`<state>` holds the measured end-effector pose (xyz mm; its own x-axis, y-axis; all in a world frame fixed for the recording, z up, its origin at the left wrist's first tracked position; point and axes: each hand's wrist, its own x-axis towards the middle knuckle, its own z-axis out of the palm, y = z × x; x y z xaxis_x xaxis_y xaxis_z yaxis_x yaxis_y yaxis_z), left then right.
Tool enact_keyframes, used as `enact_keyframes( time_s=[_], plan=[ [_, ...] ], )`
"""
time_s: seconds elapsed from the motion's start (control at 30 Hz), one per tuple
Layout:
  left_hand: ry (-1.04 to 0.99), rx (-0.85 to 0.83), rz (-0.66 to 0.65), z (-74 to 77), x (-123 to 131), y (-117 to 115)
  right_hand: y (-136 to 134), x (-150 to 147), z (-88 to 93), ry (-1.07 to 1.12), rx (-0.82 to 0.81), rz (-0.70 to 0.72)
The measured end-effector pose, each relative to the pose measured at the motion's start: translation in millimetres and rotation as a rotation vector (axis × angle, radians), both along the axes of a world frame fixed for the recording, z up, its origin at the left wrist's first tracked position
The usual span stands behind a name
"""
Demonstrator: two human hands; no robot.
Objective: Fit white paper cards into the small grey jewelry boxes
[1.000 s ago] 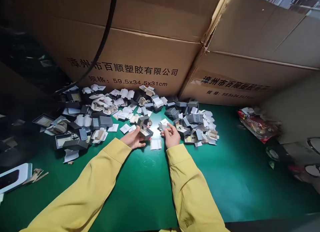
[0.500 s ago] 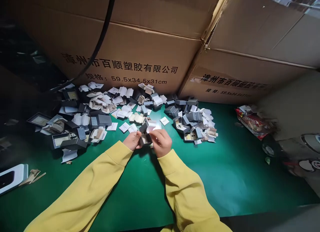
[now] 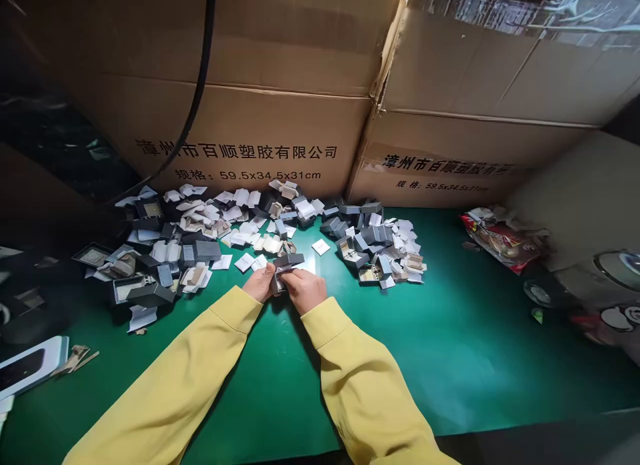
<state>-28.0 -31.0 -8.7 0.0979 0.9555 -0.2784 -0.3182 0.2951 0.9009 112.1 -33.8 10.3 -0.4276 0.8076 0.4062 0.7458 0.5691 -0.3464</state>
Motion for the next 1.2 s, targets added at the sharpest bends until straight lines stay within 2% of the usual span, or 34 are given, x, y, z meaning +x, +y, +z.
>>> enact_keyframes(
  time_s=[0.2, 0.37, 0.5, 0.63, 0.77, 1.03, 1.2],
  plan=[
    [-0.105, -0.122, 0.063, 7.9, -0.7, 0.3, -7.9, -1.2, 13.2, -0.181, -0.107, 0.063],
    [-0.203, -0.215, 0.147, 5.5, -5.3, 2.0, -7.9, -8.1, 11.7, -0.197, -0.107, 0.116],
    [-0.247, -0.233, 0.102, 11.8, -4.0, 0.9, -4.9, -5.1, 4.2, -0.131, -0.032, 0.103],
    [-0.241, -0.245, 0.105, 23.6, -0.5, -1.9, -1.5, 0.5, -2.9, -0.001, 0.158, 0.14],
    [-0.221, -0.257, 0.096, 27.0, 2.6, -0.9, 2.3, -1.4, -2.3, 0.092, 0.278, 0.075],
    [-0.163, -0.167, 0.068, 13.2, 6.7, 1.2, 8.3, -0.3, 12.0, -0.058, 0.081, -0.083],
    [-0.175, -0.153, 0.048, 9.8, 5.7, 0.6, 7.8, -4.9, 11.1, -0.117, 0.131, -0.12]
  ],
)
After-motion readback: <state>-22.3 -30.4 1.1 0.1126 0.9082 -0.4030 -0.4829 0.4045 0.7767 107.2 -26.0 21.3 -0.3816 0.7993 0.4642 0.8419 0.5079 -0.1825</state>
